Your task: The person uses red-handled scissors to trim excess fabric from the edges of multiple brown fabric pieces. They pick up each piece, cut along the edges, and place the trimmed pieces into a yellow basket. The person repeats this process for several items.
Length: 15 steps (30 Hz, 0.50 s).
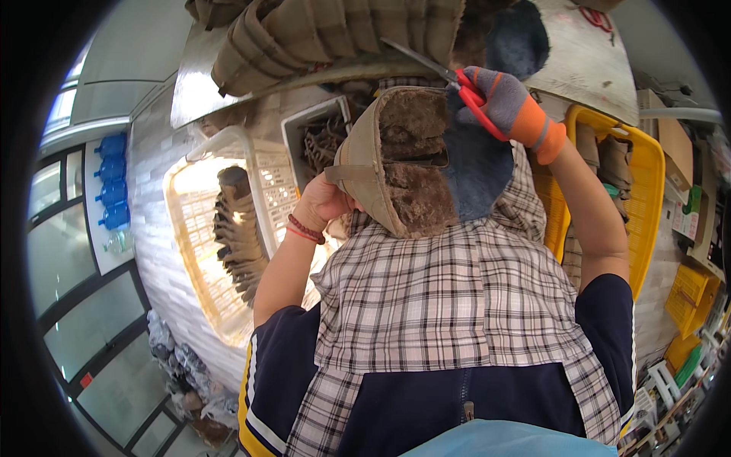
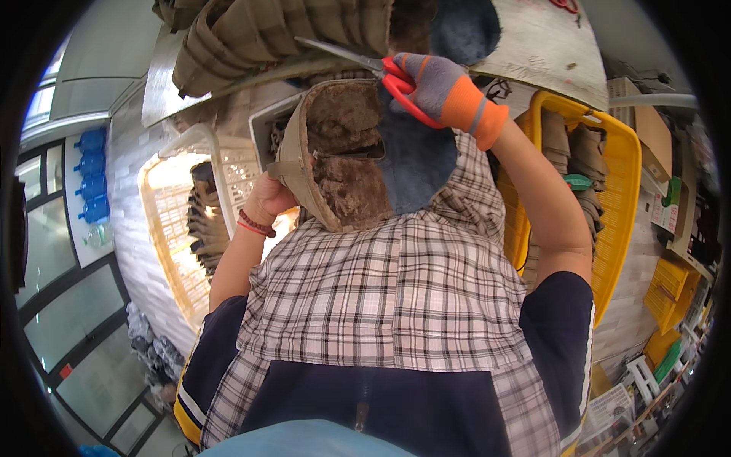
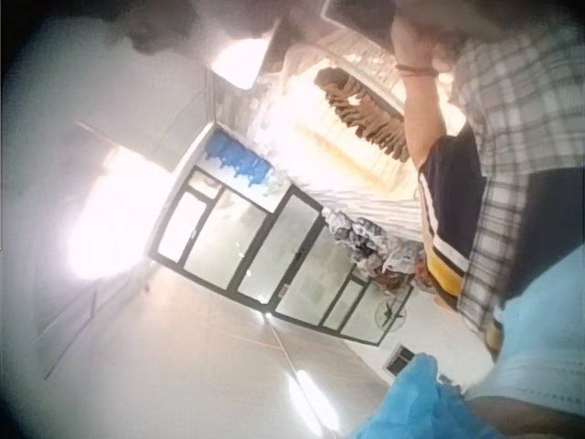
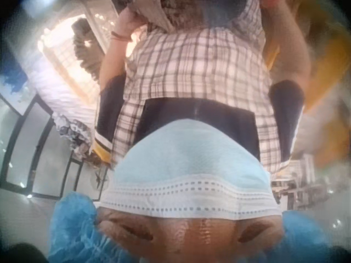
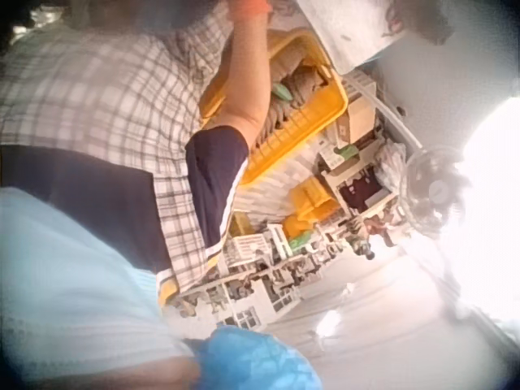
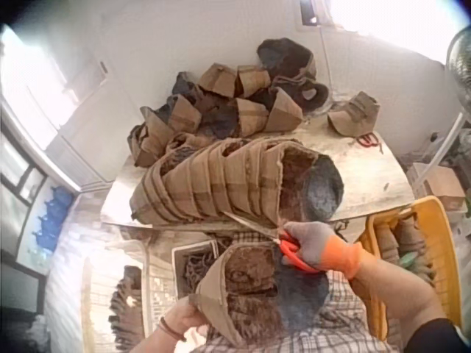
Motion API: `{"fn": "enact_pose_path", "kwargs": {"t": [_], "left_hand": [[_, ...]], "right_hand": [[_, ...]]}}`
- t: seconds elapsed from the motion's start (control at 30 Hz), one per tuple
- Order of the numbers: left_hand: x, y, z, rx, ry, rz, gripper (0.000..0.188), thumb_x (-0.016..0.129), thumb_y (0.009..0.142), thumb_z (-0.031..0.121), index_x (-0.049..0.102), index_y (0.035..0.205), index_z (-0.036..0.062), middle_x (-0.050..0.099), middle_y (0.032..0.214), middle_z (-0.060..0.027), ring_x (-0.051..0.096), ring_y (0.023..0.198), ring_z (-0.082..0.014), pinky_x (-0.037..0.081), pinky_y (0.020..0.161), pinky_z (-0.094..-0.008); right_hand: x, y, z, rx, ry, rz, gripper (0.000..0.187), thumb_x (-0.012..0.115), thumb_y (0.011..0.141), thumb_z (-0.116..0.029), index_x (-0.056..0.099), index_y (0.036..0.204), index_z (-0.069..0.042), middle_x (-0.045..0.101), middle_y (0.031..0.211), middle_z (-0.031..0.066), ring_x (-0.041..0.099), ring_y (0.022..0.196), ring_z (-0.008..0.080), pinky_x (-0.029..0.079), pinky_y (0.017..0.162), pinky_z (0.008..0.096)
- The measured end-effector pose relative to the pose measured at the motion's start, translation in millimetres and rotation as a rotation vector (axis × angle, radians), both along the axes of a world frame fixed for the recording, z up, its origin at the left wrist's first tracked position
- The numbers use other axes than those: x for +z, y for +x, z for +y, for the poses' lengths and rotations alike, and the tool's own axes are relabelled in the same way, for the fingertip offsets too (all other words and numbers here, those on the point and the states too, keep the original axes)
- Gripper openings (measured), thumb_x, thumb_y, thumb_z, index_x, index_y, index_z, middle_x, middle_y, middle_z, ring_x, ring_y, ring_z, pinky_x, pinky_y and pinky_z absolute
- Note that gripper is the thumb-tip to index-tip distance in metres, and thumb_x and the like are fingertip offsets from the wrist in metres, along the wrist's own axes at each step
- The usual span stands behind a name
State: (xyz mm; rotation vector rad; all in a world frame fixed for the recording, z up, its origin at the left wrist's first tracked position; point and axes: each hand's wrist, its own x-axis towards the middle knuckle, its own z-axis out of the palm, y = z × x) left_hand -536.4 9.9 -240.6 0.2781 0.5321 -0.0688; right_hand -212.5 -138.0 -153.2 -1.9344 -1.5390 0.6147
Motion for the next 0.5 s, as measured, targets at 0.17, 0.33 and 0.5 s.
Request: {"fn": "enact_pose_path", "kwargs": {"t": [0.17, 0.33, 0.5], "left_hand": [[-6.0, -6.1, -5.4, 0.124, 0.082, 0.212, 0.029, 0.07, 0.076, 0.003, 0.062, 0.104, 0.0063, 0.067, 0.096, -0.0069, 0.065, 0.084, -0.0179, 0.054, 0.077, -0.0382], [-34.7, -15.2, 5.7, 0.091, 0.025, 0.054, 0.029, 0.066, 0.081, 0.006, 0.061, 0.109, 0.008, 0.064, 0.103, -0.006, 0.061, 0.096, -0.0217, 0.049, 0.088, -0.0402], [-12.4, 2.1, -5.4, 0.172, 0.058, 0.19, 0.018, 0.066, 0.08, 0.001, 0.061, 0.098, 0.0022, 0.064, 0.086, -0.0042, 0.065, 0.077, -0.0148, 0.056, 0.064, -0.029]], "right_hand": [[5.9, -40.6, 9.0, -0.147, -0.182, -0.221, 0.032, 0.061, 0.083, -0.032, 0.059, 0.109, -0.013, 0.067, 0.091, 0.0113, 0.064, 0.085, 0.0294, 0.05, 0.073, 0.0363], [6.7, -34.2, -12.0, -0.143, 0.207, -0.367, 0.029, 0.068, 0.074, -0.03, 0.061, 0.095, -0.011, 0.063, 0.087, 0.0085, 0.061, 0.086, 0.0263, 0.049, 0.075, 0.0377], [24.6, -48.6, -28.6, 0.152, -0.226, -0.474, 0.031, 0.071, 0.069, -0.024, 0.059, 0.093, -0.008, 0.059, 0.091, 0.0103, 0.057, 0.088, 0.0278, 0.047, 0.078, 0.0368]]}}
